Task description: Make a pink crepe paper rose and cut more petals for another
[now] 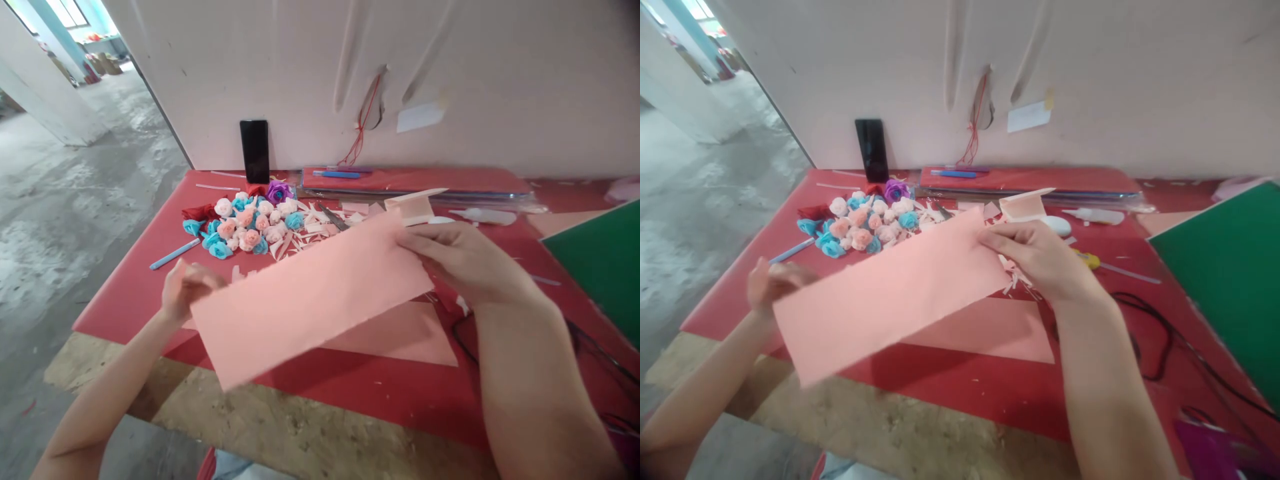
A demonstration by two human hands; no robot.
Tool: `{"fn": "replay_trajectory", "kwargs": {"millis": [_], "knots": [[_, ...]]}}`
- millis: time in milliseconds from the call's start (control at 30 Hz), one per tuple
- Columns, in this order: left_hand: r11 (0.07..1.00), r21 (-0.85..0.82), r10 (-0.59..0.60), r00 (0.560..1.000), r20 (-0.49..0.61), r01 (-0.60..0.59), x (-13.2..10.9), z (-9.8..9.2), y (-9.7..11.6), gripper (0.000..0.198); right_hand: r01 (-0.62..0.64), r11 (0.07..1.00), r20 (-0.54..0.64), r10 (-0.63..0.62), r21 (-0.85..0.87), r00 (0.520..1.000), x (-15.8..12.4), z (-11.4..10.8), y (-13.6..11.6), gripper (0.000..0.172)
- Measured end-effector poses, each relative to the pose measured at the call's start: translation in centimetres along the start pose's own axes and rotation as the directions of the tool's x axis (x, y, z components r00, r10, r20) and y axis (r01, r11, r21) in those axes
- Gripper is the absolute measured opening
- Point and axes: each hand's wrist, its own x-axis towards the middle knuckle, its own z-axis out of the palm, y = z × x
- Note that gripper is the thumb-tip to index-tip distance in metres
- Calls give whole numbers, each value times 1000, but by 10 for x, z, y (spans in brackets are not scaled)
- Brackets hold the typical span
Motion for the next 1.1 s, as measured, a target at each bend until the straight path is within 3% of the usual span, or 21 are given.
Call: {"fn": "replay_trajectory", "kwargs": {"millis": [33, 100, 200, 300, 433, 633, 833, 900, 967, 1033, 1100], "knots": [[999, 1, -35, 991, 130, 35, 7, 2, 5, 66, -15, 1000, 57, 16, -11, 998, 2, 2, 0, 27], [997, 19, -72, 974, 216, 70, 21, 13, 13, 45, -43, 999, 179, 47, -27, 983, 7, 10, 0, 27], [997, 57, -68, 938, 339, 52, 39, 41, 21, 38, 20, 989, 294, 25, -148, 956, 15, 29, -3, 33], [967, 203, 69, 928, 366, -151, 48, 69, 28, 25, 95, 972, 364, -10, -216, 931, 18, 44, -8, 44], [921, 257, 202, 924, 325, -292, 52, 91, 35, 19, 121, 974, 427, -29, -191, 904, 19, 53, -13, 44], [826, 318, 412, 884, 221, -465, 59, 92, 31, 18, 97, 978, 380, -20, -183, 925, 15, 48, -14, 33], [763, 359, 550, 832, 74, -537, 64, 78, 26, 18, 113, 952, 421, 18, -285, 907, -1, 16, -9, 34], [746, 387, 579, 815, 23, -542, 65, 75, 25, 17, 85, 951, 343, 24, -298, 939, -6, 9, -8, 31], [740, 399, 587, 810, 11, -542, 65, 75, 25, 18, 79, 966, 188, -32, -245, 982, -7, 10, -9, 28], [749, 387, 571, 820, 35, -538, 64, 77, 24, 19, 123, 974, 67, -112, -191, 991, -5, 19, -11, 29], [775, 359, 535, 843, 65, -519, 63, 80, 24, 22, 179, 971, 69, -170, -156, 983, -2, 31, -13, 29]]}}
